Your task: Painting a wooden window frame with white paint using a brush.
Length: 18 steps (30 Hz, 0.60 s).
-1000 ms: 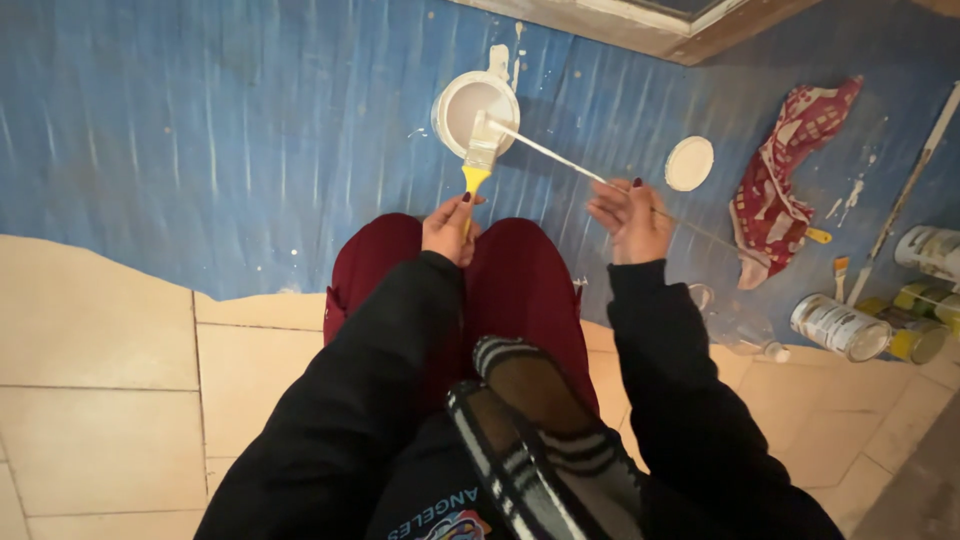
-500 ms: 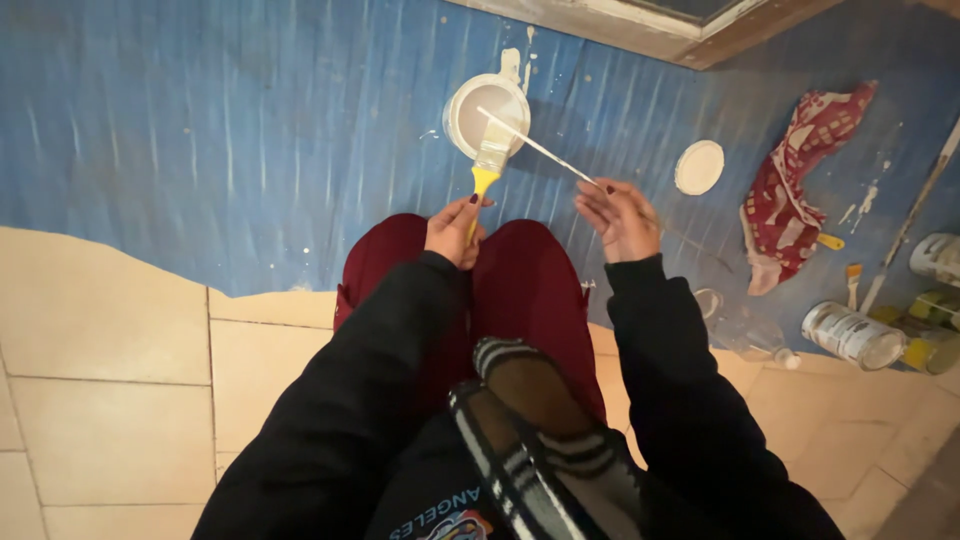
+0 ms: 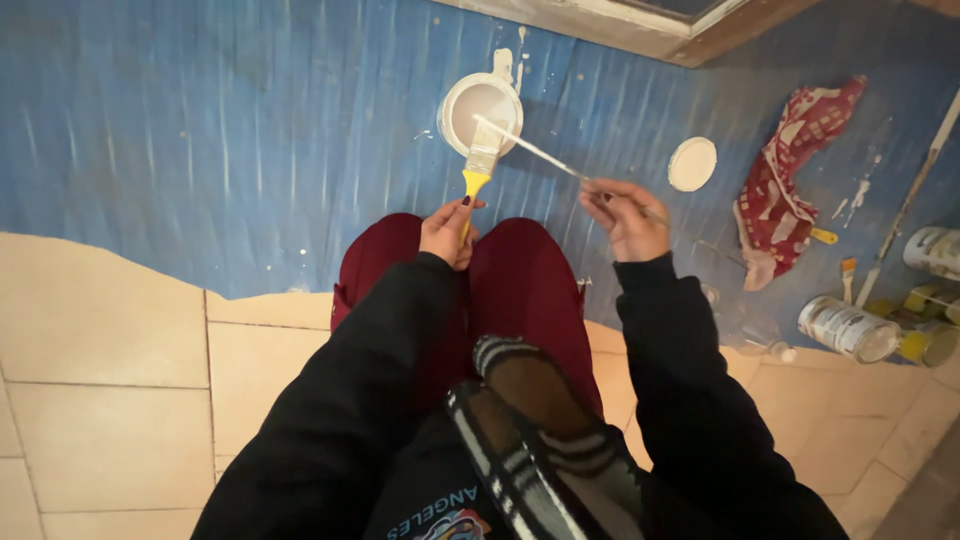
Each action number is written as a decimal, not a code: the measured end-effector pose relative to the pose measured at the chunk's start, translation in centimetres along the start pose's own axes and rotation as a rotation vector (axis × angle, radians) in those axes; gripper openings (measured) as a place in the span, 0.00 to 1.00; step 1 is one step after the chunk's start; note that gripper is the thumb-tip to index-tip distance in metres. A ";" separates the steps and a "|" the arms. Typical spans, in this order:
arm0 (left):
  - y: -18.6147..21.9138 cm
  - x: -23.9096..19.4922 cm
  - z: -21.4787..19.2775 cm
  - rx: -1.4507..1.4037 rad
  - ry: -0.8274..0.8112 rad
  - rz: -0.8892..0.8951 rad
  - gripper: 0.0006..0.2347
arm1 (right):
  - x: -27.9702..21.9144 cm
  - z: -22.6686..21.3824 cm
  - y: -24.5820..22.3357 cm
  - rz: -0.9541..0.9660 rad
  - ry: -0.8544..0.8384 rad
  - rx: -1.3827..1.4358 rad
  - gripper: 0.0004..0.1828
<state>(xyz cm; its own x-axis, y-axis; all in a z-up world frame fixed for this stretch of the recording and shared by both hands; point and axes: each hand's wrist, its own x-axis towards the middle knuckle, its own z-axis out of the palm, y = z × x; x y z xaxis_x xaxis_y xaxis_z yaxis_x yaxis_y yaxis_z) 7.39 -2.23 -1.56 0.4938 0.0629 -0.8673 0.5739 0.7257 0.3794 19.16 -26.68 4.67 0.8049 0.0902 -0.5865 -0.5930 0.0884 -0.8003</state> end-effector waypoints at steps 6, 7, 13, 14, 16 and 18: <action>1.2 -0.8 0.0 0.049 0.009 0.004 0.09 | -0.1 -0.6 1.0 -0.041 0.009 0.003 0.11; 1.0 -0.7 -0.1 0.044 0.021 0.013 0.09 | -0.1 -0.9 0.8 -0.045 0.004 -0.004 0.11; 0.5 -0.6 0.1 0.042 0.040 0.041 0.09 | -1.8 -0.5 -1.6 -0.188 -0.057 -0.196 0.12; 0.6 -0.8 0.2 0.041 0.051 0.053 0.08 | -2.5 0.0 -2.4 -0.250 -0.085 -0.309 0.13; -0.4 0.3 -0.7 0.122 0.074 0.055 0.09 | -3.1 0.5 -2.9 -0.400 -0.122 -0.482 0.12; -1.0 1.1 -1.0 0.201 0.095 0.059 0.09 | -3.8 1.4 -3.5 -0.552 -0.155 -0.658 0.11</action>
<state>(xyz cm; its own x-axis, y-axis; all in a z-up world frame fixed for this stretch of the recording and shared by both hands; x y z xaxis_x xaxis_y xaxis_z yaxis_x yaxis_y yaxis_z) 6.70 -2.23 -3.25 0.4723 0.1720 -0.8645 0.6693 0.5682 0.4788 18.15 -25.96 9.92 0.9334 0.3421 -0.1083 0.0520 -0.4275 -0.9025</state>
